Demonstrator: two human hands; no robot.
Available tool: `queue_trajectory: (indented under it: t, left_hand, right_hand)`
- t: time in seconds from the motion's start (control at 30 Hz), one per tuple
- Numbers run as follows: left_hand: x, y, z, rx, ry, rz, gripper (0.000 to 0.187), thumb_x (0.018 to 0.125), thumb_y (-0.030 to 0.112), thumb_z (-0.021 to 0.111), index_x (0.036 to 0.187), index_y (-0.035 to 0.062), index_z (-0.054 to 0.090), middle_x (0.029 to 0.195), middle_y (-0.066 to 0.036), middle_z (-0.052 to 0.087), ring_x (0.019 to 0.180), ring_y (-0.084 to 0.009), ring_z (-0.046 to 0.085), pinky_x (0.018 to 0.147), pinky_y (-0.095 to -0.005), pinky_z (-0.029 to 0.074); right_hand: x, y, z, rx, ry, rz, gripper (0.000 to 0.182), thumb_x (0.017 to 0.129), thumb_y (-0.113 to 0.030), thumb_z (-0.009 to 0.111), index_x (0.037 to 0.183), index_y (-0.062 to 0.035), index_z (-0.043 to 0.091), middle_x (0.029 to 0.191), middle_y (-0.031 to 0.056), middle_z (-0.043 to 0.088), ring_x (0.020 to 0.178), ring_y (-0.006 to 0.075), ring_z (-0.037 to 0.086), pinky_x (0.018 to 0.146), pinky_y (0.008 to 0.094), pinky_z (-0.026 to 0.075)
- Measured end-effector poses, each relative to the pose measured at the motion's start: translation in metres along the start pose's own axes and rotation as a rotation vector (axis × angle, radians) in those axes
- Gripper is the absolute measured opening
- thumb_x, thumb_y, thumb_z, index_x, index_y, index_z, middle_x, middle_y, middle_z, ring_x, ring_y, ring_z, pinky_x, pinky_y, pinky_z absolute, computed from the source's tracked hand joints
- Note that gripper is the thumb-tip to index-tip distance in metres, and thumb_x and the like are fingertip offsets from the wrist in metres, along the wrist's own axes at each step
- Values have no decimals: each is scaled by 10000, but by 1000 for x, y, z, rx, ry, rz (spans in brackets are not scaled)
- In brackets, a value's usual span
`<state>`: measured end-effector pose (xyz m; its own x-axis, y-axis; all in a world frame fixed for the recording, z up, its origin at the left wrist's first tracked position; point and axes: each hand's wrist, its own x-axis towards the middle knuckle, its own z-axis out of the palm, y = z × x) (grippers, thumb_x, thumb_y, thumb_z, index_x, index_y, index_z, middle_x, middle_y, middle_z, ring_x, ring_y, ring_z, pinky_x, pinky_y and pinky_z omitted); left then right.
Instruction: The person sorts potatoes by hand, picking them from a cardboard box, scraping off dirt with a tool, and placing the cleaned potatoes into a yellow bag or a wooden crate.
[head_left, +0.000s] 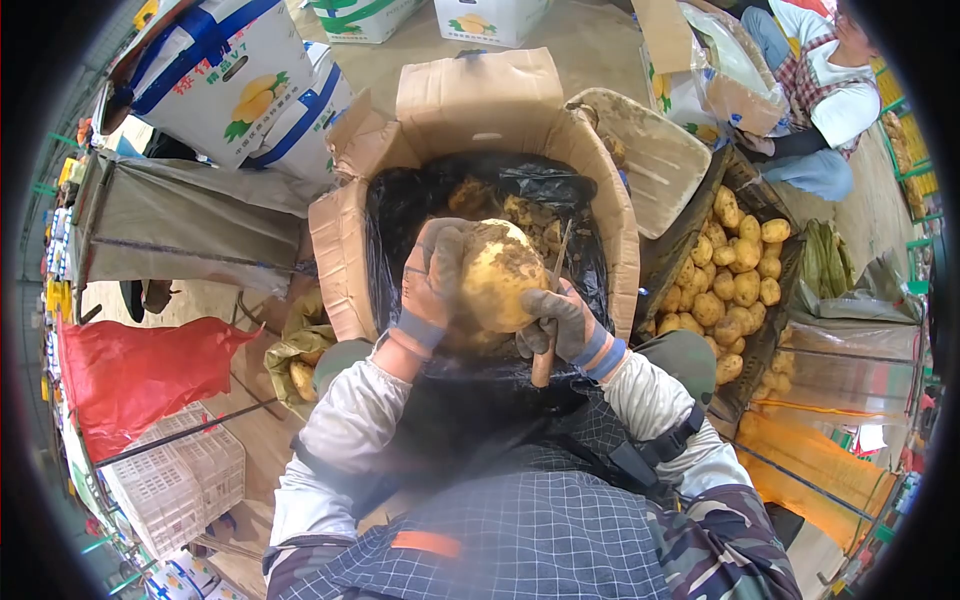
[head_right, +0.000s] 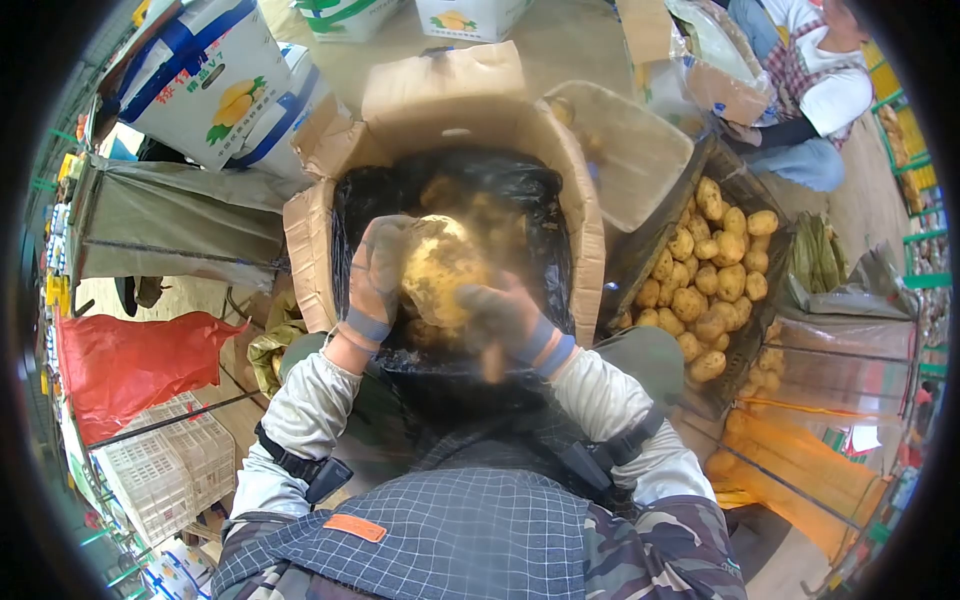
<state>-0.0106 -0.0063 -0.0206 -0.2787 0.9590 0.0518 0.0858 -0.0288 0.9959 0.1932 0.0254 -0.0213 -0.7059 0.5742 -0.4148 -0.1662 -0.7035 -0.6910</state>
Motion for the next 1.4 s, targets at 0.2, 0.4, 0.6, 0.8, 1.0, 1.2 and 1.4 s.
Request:
queue_trajectory:
  t: [0.2,0.4,0.6,0.8,1.0,1.2,1.4]
  left_hand:
    - [4,-4,-4,-134,-82,-24,482,1068,458,468,1243,34,615,1164,-51,647,1086,-123,577,967,-285,461]
    - [4,20,3,-169,-175,-88,432,1060,363,505,1300,12,586,1198,-70,649,1119,-134,583,990,-285,459]
    - [9,6,-7,-22,-211,-1,364,1045,309,528,1200,-1,638,1156,-74,661,1065,-141,614,930,-289,496]
    - [12,-7,-14,-218,-182,-20,314,1032,281,525,1085,5,665,1037,-49,694,981,-126,634,842,-297,536]
    - [22,-14,-10,8,-92,25,349,1022,315,522,1095,14,682,1062,-85,701,986,-170,636,901,-316,498]
    - [15,-6,-8,-49,-155,12,396,1026,326,521,1210,-7,628,1143,-117,682,1075,-200,612,960,-340,474]
    - [4,4,3,215,-194,248,424,993,290,530,1269,-31,553,1158,-249,616,1044,-395,622,877,-427,507]
  right_hand:
    - [5,6,-2,88,-11,-48,385,887,-275,658,1158,-11,592,616,49,561,441,156,503,487,343,485]
    - [12,14,-7,89,-28,-22,398,879,-250,640,1199,-20,582,705,81,615,433,178,515,470,364,489]
    - [9,18,-2,300,36,70,458,874,-268,658,1251,-23,574,842,133,680,431,189,528,470,367,494]
    - [8,39,-25,-214,-29,1,606,847,-402,695,1269,13,563,836,131,691,398,174,522,493,366,519]
    - [14,21,-16,-425,4,-141,596,832,-412,694,1190,54,590,662,81,637,472,208,579,550,424,552]
    - [20,31,-39,-543,96,-216,502,832,-361,680,1118,49,635,764,120,671,666,299,663,622,475,577]
    - [28,53,-54,-560,95,-354,572,834,-360,677,1231,42,588,959,190,697,726,314,676,634,473,579]
